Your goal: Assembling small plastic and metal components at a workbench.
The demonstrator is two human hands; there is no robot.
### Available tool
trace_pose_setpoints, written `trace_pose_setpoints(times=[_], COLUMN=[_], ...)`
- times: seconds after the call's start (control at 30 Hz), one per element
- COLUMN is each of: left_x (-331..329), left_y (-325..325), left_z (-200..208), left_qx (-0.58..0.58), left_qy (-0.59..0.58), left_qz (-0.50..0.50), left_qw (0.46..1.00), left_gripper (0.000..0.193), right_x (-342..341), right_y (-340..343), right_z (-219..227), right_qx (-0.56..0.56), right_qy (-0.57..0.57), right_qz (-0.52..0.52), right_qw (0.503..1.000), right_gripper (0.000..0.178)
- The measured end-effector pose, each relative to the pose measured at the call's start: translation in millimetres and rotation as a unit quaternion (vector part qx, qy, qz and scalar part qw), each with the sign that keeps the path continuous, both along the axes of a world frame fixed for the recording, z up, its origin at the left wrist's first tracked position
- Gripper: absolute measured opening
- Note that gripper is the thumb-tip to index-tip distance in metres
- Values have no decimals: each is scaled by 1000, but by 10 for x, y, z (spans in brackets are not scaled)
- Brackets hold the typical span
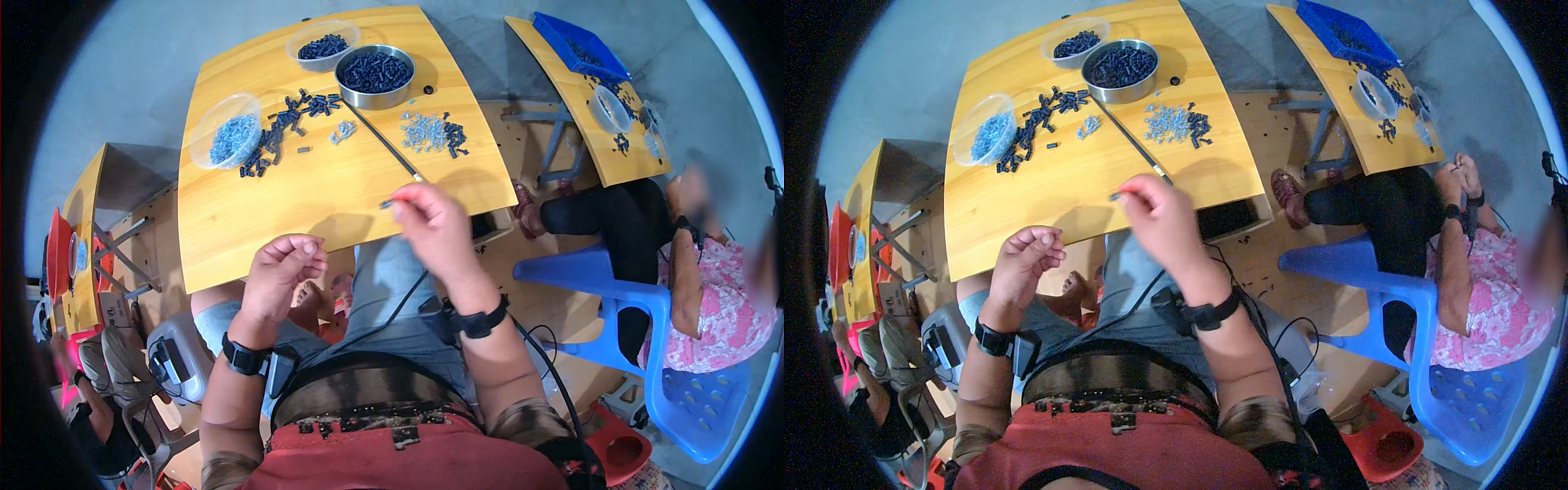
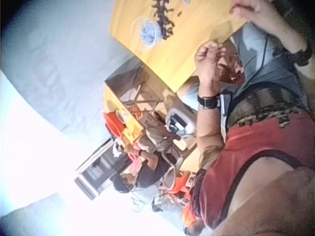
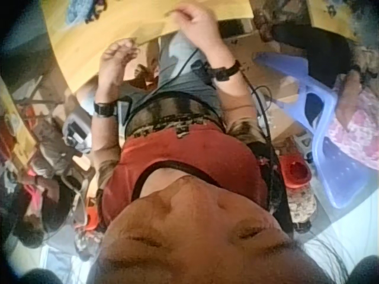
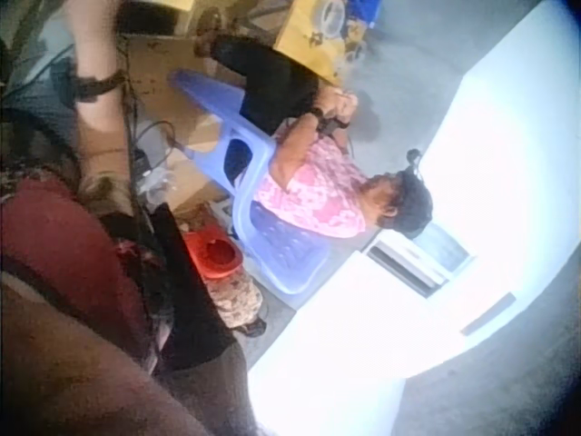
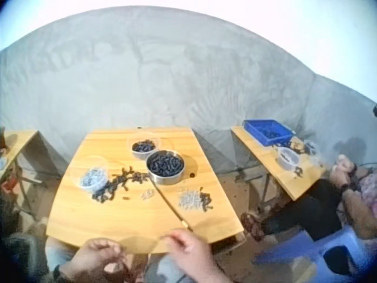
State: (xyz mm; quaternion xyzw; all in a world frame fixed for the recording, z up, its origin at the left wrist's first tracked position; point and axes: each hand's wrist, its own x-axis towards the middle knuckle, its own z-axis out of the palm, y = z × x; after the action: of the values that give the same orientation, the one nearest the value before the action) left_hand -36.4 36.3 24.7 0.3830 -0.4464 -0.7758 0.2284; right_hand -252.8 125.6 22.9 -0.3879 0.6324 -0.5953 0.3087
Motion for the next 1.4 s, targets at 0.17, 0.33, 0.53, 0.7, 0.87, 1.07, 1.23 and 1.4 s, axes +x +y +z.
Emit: trace_pose_setpoints(times=[0.17,0.33,0.53,0.7,0.87,1.07,1.23,1.4], left_x=[59,135,152,147,148,156,171,170], left_y=[-233,-533,-680,-706,-685,-684,-688,-683], left_z=[-91,-293,-441,-457,-449,-422,-436,-434], left_qx=[-112,-215,-236,-225,-232,-225,-220,-224], left_qy=[-53,-81,-96,-85,-79,-67,-78,-85], left_qz=[58,84,124,124,121,118,114,112], left_qw=[991,970,959,963,962,965,966,964], left_gripper=[16,16,16,16,15,15,15,15], right_x=[-702,-1095,-1224,-1403,-1480,-1600,-1579,-1506], right_y=[-65,-115,-219,-319,-464,-623,-640,-696], right_z=[-167,-296,-174,-133,8,-121,-63,12], right_qx=[30,98,147,159,166,206,256,260], right_qy=[38,176,291,351,320,303,303,351], right_qz=[-162,-177,-170,-136,-112,-67,-11,-6], right_qw=[986,963,930,913,926,928,918,899], right_gripper=[10,10,11,12,12,13,13,14])
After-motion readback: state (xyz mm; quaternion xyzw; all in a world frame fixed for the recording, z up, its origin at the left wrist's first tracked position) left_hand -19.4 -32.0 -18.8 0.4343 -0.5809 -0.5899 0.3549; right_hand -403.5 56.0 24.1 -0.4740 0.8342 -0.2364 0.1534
